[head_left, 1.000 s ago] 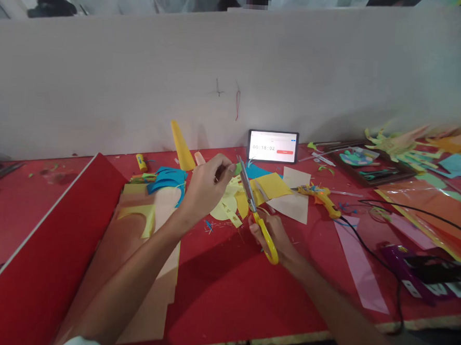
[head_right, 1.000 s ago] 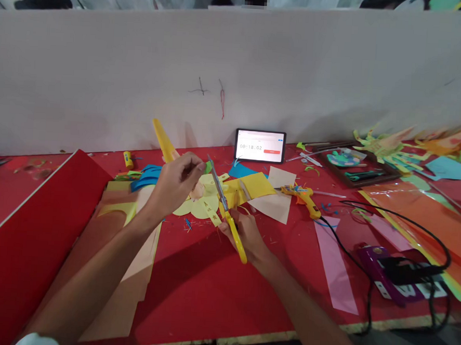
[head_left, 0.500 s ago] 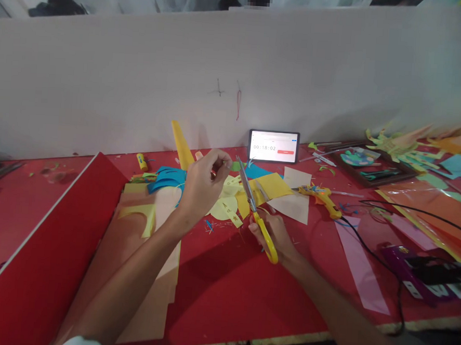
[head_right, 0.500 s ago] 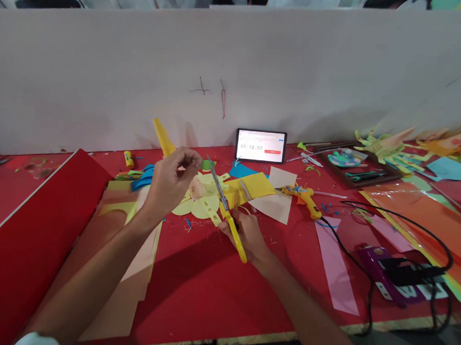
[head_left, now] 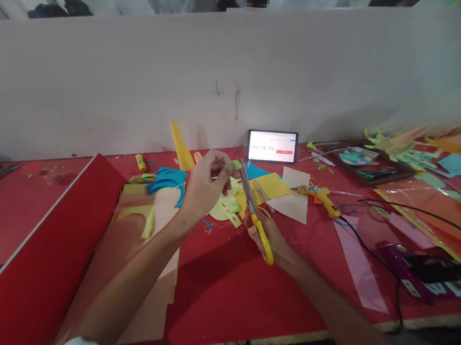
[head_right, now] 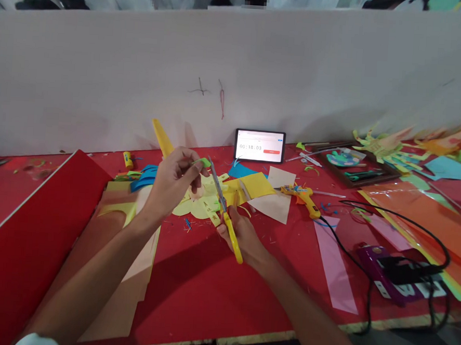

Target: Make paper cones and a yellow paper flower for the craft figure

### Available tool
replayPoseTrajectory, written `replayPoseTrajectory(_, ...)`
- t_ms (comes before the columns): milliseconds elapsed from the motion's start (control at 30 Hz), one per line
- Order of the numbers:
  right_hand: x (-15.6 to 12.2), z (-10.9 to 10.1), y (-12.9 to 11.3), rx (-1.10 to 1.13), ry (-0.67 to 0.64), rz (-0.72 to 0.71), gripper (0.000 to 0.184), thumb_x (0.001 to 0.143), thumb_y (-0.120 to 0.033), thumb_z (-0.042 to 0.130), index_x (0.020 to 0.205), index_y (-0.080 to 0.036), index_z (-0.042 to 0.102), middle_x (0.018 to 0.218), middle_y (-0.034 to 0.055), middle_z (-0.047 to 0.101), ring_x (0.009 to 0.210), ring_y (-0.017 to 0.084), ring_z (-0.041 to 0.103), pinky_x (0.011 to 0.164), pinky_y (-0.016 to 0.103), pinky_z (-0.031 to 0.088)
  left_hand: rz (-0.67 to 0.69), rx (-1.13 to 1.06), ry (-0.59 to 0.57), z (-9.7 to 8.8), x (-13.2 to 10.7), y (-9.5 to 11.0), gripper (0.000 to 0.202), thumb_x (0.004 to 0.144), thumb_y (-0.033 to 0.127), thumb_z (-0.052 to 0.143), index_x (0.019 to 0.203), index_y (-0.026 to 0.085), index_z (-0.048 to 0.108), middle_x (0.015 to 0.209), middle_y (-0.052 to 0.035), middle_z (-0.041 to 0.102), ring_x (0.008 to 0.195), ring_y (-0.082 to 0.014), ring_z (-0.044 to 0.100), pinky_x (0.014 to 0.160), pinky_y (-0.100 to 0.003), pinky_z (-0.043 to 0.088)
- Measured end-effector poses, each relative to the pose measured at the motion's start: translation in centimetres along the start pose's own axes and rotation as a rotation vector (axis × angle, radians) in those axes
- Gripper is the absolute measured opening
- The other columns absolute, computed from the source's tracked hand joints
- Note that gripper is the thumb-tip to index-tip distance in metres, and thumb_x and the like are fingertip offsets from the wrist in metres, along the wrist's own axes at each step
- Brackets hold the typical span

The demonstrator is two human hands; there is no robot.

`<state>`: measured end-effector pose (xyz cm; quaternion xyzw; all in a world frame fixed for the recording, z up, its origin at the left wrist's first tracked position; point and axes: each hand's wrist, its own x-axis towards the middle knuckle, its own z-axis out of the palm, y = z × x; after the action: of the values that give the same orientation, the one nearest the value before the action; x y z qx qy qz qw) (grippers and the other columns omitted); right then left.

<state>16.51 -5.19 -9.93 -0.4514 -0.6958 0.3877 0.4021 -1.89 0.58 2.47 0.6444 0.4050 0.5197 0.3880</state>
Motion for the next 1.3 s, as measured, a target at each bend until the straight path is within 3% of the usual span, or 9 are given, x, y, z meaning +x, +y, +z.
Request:
replayPoseTrajectory(100,0.1,0.1,0.1,0.073,-0.02,-0.003,0.041,0.094,-0.065,0.05,0.089,-0.024,0.051,0.08,0.004,0.066,0.063,0.018,0.06,0.056,0.03,0.045,-0.027,-0.054,-0.026,0.6,-0.3,-0.1,0.015,0.098,0.026,0.06,0.089,0.022,0.049,0.076,0.0002,0.068,0.052,-0.008,0.056,0.045,-0.021,0.046)
replayPoseTrajectory(267,0.1,-0.1,-0.6,0.109,0.026,0.007,0.048,0.095,-0.07,0.048,0.09,-0.023,0.054,0.08,0.0046,0.065,0.064,0.018,0.06,0.055,0.029,0.044,-0.015,0.033,-0.05,1.3,-0.9,-0.6,0.014,0.098,0.024,0.06,0.087,0.021,0.052,0.07,0.0008,0.062,0.058,-0.0094,0.055,0.051,-0.022,0.045)
replayPoseTrajectory(433,0.1,-0.9,-1.7,0.054,0.012,-0.01,0.057,0.096,-0.077,0.041,0.085,-0.023,0.054,0.066,0.0008,0.057,0.055,0.016,0.051,0.053,0.029,0.039,0.02,0.123,-0.089,1.5,-1.1,-0.5,0.013,0.097,0.021,0.055,0.084,0.021,0.053,0.069,0.0015,0.058,0.06,-0.0098,0.053,0.054,-0.023,0.044)
replayPoseTrajectory(567,0.2,-0.9,-1.8,0.046,0.022,-0.006,0.061,0.094,-0.081,0.04,0.084,-0.023,0.054,0.063,0.0,0.054,0.055,0.016,0.05,0.053,0.029,0.039,0.052,0.161,-0.082,1.6,-1.1,-0.3,0.022,0.1,0.027,0.054,0.08,0.021,0.051,0.065,0.0029,0.053,0.056,-0.0092,0.047,0.052,-0.024,0.039)
replayPoseTrajectory(900,0.2,-0.8,-1.9,0.031,0.048,-0.031,0.052,0.097,-0.072,0.047,0.083,-0.023,0.055,0.064,0.0002,0.057,0.054,0.015,0.05,0.051,0.027,0.038,0.006,0.162,-0.079,1.8,-1.3,-0.4,0.029,0.101,0.03,0.053,0.075,0.02,0.05,0.062,0.0029,0.055,0.054,-0.0093,0.048,0.055,-0.025,0.039)
replayPoseTrajectory(1300,0.1,-0.9,-1.7,0.013,0.04,-0.024,0.053,0.097,-0.074,0.045,0.079,-0.024,0.051,0.059,-0.0013,0.051,0.052,0.016,0.05,0.05,0.028,0.036,0.003,0.147,-0.06,1.7,-1.3,-0.7,0.028,0.101,0.031,0.054,0.075,0.021,0.05,0.062,0.003,0.054,0.053,-0.009,0.047,0.053,-0.025,0.037)
